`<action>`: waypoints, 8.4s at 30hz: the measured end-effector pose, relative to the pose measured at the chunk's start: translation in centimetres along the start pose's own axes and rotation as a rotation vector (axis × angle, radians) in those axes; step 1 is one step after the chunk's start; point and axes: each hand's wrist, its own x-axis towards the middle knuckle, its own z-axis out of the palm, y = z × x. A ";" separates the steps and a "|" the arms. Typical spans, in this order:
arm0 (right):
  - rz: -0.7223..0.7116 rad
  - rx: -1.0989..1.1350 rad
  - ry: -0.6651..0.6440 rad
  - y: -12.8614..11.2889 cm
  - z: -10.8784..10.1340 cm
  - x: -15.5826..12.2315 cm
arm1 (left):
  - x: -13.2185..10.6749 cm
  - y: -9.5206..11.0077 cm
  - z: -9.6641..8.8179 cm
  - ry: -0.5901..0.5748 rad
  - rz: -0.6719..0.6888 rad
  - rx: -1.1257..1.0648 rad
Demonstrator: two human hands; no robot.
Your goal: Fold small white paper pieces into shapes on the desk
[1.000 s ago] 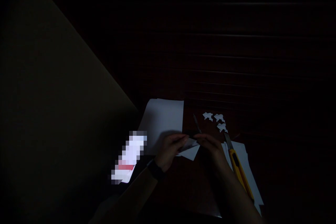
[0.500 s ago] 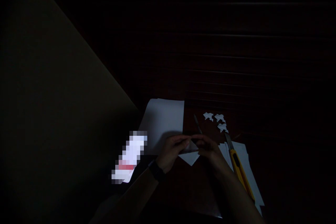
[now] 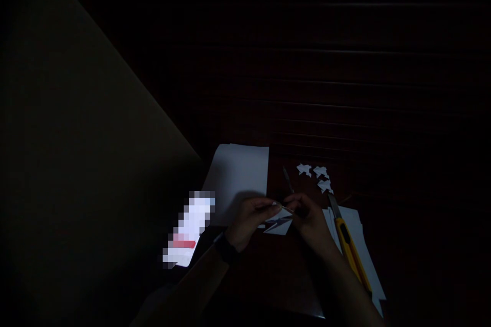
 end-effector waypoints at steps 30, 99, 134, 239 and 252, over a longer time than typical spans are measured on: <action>-0.145 -0.208 0.034 -0.4 -0.2 -0.6 | -0.2 0.7 -0.5 -0.148 0.009 0.235; 0.362 0.483 -0.067 -0.7 0.4 -0.7 | 0.4 -0.1 -0.6 -0.004 0.045 0.161; 0.103 0.001 -0.237 0.4 -0.6 -0.5 | 0.1 0.8 -0.5 -0.059 0.030 0.181; 0.187 0.009 -0.161 0.0 -0.2 -0.3 | 0.5 -0.2 -1.5 -0.069 0.022 0.402; 0.214 0.173 0.021 0.9 0.9 -0.4 | 0.5 0.4 -1.0 -0.023 0.092 0.382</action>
